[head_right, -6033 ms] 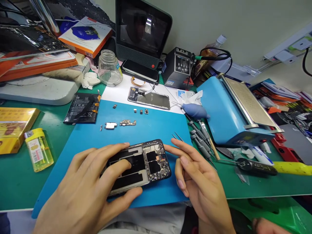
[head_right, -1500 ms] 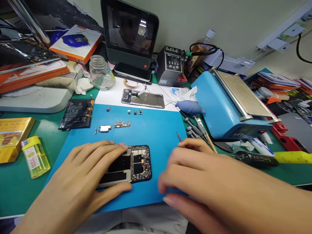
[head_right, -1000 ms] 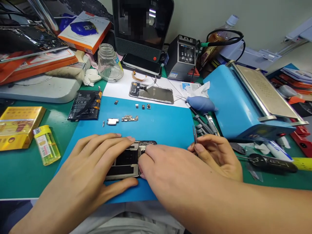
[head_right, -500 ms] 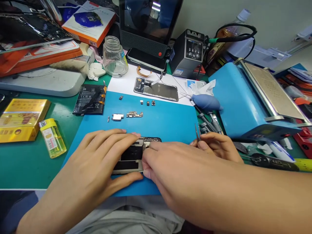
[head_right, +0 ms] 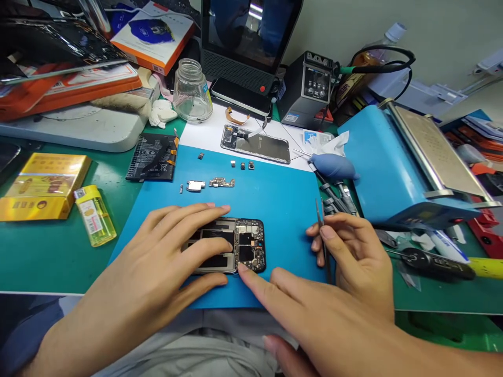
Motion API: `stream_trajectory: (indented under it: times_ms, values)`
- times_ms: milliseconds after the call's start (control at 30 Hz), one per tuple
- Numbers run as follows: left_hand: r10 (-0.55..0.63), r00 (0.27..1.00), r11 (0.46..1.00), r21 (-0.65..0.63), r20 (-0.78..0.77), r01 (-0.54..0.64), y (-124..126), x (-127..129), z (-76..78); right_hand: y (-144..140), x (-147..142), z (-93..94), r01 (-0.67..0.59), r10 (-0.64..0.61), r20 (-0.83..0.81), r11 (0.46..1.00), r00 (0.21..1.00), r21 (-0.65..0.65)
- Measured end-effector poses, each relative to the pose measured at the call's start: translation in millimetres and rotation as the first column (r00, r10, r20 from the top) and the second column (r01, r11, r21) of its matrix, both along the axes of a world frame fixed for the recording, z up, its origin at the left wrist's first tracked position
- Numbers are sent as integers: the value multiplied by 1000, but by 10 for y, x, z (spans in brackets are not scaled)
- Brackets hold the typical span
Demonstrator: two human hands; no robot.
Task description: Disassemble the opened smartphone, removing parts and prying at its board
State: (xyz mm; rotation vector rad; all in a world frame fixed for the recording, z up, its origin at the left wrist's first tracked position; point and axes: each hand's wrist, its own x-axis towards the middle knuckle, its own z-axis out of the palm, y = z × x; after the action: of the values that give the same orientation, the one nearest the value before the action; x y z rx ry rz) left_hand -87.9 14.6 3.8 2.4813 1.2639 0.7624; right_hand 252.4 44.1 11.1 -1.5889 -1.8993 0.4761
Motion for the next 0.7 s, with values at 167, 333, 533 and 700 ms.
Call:
stream_trajectory:
  times_ms: [167,333,533,700]
  values:
    - [-2,1000,1000,-2,12,2,23,4,-4,13,-166,72,131,-163,-329,984,930,-117]
    - [-61,997,996,-66,37,64,26,-31,0,-18,-199,72,150,-206,-435,975,877,-162]
    - [-72,995,989,-122,66,79,10,-57,0,-27,-169,7,112,-155,-497,987,854,-116]
    - [-58,996,993,-99,69,64,13,-42,-4,-34,-106,-1,75,-116,-507,992,854,-99]
